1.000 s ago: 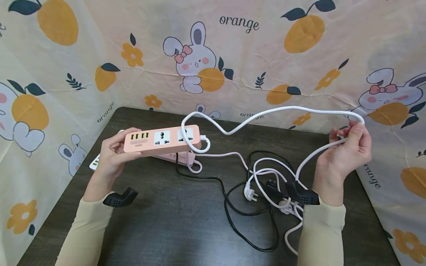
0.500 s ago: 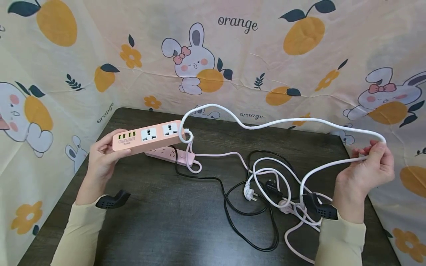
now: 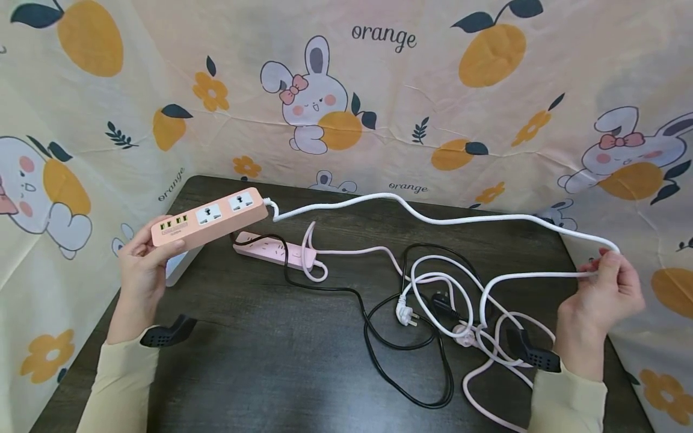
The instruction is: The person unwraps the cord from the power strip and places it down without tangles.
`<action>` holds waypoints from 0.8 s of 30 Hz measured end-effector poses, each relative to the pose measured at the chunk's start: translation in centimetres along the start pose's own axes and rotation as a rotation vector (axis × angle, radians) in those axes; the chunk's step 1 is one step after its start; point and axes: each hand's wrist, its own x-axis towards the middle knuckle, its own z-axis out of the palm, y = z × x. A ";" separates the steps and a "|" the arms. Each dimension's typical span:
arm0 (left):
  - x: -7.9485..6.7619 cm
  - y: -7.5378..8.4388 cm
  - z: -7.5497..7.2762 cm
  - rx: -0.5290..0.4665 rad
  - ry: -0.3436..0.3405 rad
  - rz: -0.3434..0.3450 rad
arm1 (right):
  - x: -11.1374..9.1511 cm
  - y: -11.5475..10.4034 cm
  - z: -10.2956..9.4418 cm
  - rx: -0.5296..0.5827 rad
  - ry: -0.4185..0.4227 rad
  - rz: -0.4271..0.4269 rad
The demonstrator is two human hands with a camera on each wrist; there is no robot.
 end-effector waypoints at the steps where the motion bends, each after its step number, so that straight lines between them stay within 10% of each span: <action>1: 0.0 0.1 0.0 -0.010 0.005 0.007 | 0.1 0.2 -0.4 -0.044 -0.052 -0.020; 8: -0.1 0.9 0.2 -0.094 -0.038 0.116 | 0.4 1.2 -3.0 -0.308 -0.720 -0.151; 12: -0.2 1.4 0.3 -0.122 -0.046 0.154 | 0.4 1.6 -3.9 -0.717 -1.083 -0.273; 19: -0.7 1.3 -0.3 -0.104 -0.035 0.162 | -1.2 2.1 -3.4 -1.335 -1.273 -0.411; 24: -1.2 1.3 -0.7 -0.102 -0.037 0.169 | -2.8 1.5 -2.6 -1.404 -1.385 -0.373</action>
